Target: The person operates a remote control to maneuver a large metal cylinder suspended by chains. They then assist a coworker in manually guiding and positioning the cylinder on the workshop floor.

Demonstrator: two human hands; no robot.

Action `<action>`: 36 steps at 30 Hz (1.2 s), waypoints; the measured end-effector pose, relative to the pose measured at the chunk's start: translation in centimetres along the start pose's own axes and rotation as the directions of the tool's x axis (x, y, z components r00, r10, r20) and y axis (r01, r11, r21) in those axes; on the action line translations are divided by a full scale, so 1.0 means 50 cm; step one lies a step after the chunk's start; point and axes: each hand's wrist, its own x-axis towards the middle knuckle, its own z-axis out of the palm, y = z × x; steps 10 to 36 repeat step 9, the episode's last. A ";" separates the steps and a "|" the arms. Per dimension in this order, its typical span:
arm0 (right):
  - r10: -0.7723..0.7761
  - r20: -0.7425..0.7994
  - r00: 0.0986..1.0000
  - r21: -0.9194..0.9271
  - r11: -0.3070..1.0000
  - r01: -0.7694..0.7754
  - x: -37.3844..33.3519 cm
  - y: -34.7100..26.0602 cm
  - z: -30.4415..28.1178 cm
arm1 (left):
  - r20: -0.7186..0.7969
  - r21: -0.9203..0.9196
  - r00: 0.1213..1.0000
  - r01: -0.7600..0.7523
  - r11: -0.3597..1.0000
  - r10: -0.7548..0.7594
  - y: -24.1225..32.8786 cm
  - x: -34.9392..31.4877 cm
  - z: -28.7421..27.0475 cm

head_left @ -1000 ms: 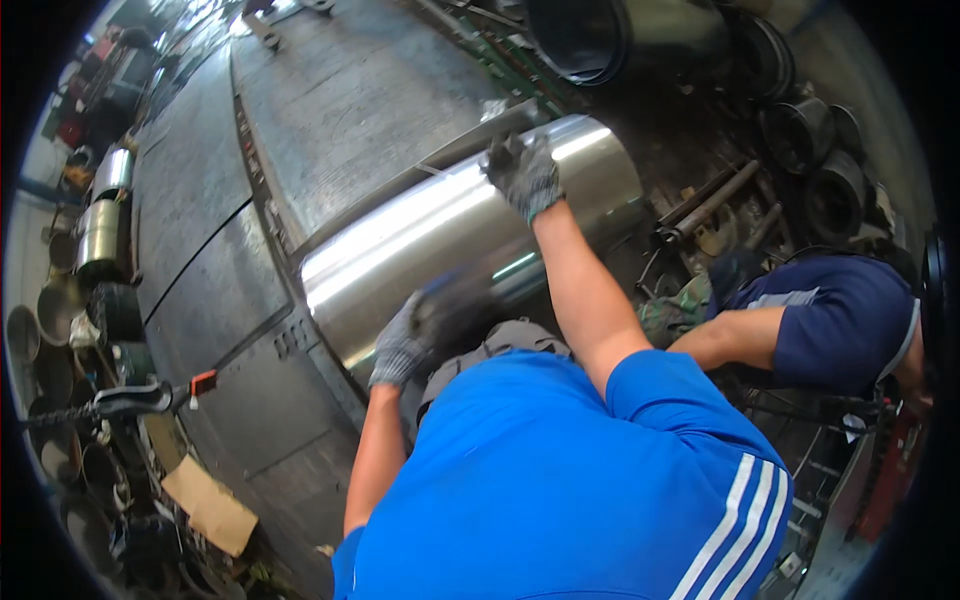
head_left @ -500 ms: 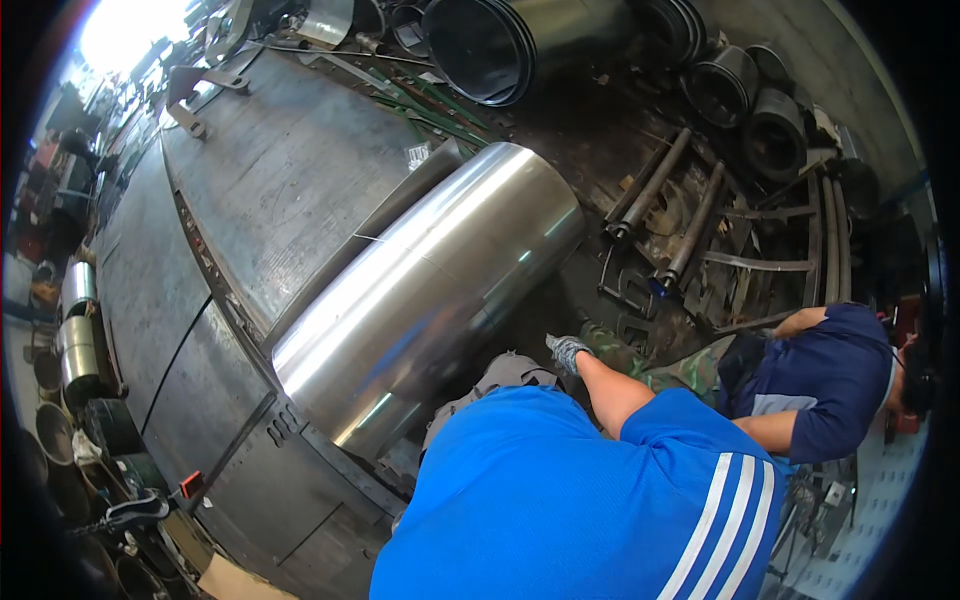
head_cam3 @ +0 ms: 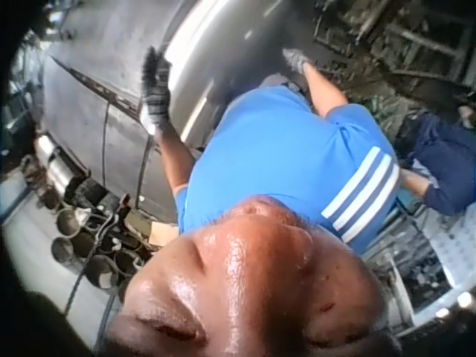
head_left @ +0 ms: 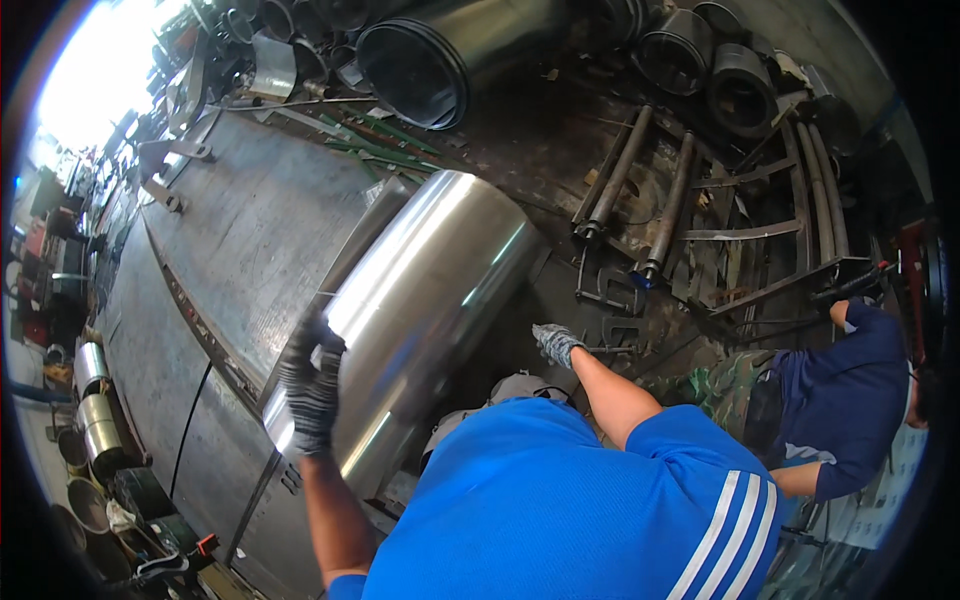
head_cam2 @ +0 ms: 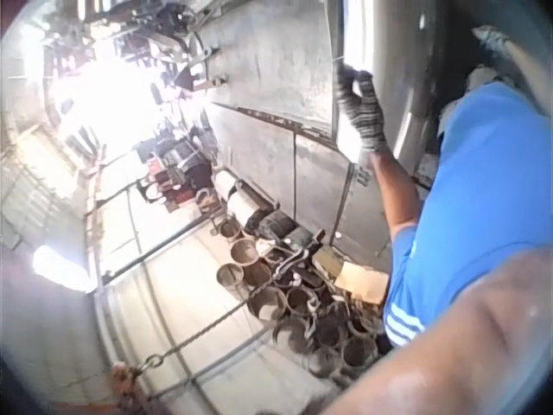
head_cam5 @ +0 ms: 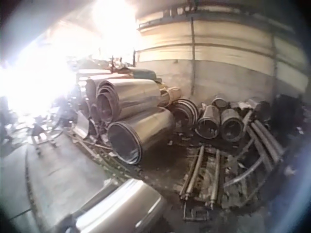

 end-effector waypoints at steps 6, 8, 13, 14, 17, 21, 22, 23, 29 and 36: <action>0.004 -0.122 0.993 0.098 0.995 0.008 0.081 0.297 -0.148 | 0.104 0.155 0.532 -0.843 0.514 0.841 0.508 0.104 0.060; 0.107 -0.070 0.992 0.280 0.956 -0.084 0.004 0.189 -0.137 | -0.152 0.067 0.500 -0.855 0.514 0.853 0.638 0.055 0.058; 0.200 -0.115 0.973 0.370 0.917 -0.145 -0.047 0.260 -0.165 | -0.120 -0.055 0.519 -0.855 0.516 0.847 0.623 0.108 0.124; 0.200 -0.115 0.973 0.370 0.917 -0.145 -0.047 0.260 -0.165 | -0.120 -0.055 0.519 -0.855 0.516 0.847 0.623 0.108 0.124; 0.200 -0.115 0.973 0.370 0.917 -0.145 -0.047 0.260 -0.165 | -0.120 -0.055 0.519 -0.855 0.516 0.847 0.623 0.108 0.124; 0.200 -0.115 0.973 0.370 0.917 -0.145 -0.047 0.260 -0.165 | -0.120 -0.055 0.519 -0.855 0.516 0.847 0.623 0.108 0.124; 0.200 -0.115 0.973 0.370 0.917 -0.145 -0.047 0.260 -0.165 | -0.120 -0.055 0.519 -0.855 0.516 0.847 0.623 0.108 0.124; 0.200 -0.115 0.973 0.370 0.917 -0.145 -0.047 0.260 -0.165 | -0.120 -0.055 0.519 -0.855 0.516 0.847 0.623 0.108 0.124; 0.200 -0.115 0.973 0.370 0.917 -0.145 -0.047 0.260 -0.165 | -0.120 -0.055 0.519 -0.855 0.516 0.847 0.623 0.108 0.124; 0.200 -0.115 0.973 0.370 0.917 -0.145 -0.047 0.260 -0.165 | -0.120 -0.055 0.519 -0.855 0.516 0.847 0.623 0.108 0.124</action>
